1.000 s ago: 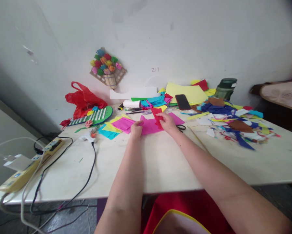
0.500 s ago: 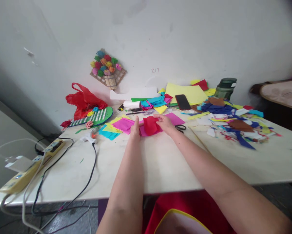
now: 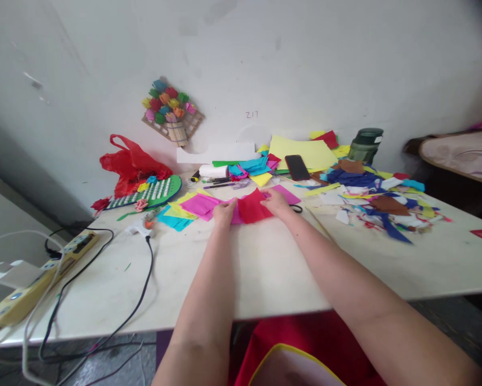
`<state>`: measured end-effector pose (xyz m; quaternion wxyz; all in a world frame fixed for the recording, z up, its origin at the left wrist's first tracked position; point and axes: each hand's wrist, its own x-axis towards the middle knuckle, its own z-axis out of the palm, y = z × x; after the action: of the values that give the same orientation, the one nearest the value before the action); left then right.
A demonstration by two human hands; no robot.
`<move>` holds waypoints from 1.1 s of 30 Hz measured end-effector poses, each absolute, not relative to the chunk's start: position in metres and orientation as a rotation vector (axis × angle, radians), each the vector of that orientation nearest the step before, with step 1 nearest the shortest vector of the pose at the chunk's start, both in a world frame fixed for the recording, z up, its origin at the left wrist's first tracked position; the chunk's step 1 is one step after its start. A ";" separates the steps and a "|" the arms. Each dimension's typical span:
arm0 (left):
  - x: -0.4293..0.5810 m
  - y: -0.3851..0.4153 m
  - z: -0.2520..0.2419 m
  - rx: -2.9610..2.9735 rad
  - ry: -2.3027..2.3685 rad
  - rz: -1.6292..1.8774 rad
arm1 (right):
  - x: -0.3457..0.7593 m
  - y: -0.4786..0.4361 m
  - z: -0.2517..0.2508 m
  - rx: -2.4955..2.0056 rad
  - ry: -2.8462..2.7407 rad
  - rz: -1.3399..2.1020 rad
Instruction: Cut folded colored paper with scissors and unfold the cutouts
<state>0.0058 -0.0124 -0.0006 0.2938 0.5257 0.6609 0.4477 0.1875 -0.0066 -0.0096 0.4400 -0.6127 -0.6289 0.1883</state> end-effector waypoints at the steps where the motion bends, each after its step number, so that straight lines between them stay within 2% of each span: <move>1: 0.006 -0.013 0.000 1.422 1.771 1.170 | 0.184 -0.005 -0.011 -1.496 -1.567 0.485; 8: 0.008 -0.013 0.004 1.439 1.847 1.100 | 0.167 -0.004 -0.011 -1.253 -1.530 0.586; 15: 0.006 -0.005 -0.009 1.397 1.703 1.157 | 0.163 -0.004 -0.008 -1.190 -1.456 0.625; 19: 0.003 -0.004 -0.008 1.454 1.827 1.167 | 0.173 -0.004 -0.008 -1.410 -1.561 0.424; 22: 0.002 -0.006 -0.002 1.537 1.969 1.112 | 0.189 -0.010 -0.007 -1.750 -1.720 0.169; 25: 0.001 -0.009 0.003 1.613 2.014 1.085 | 0.202 -0.016 -0.005 -2.017 -1.922 0.053; 33: 0.001 -0.014 0.006 1.643 2.043 1.061 | 0.213 -0.022 0.005 -2.182 -2.058 -0.130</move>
<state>0.0005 -0.0137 0.0059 0.1561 0.5739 0.7134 0.3707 0.2127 -0.0216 0.0053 0.0698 -0.7250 -0.6838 -0.0432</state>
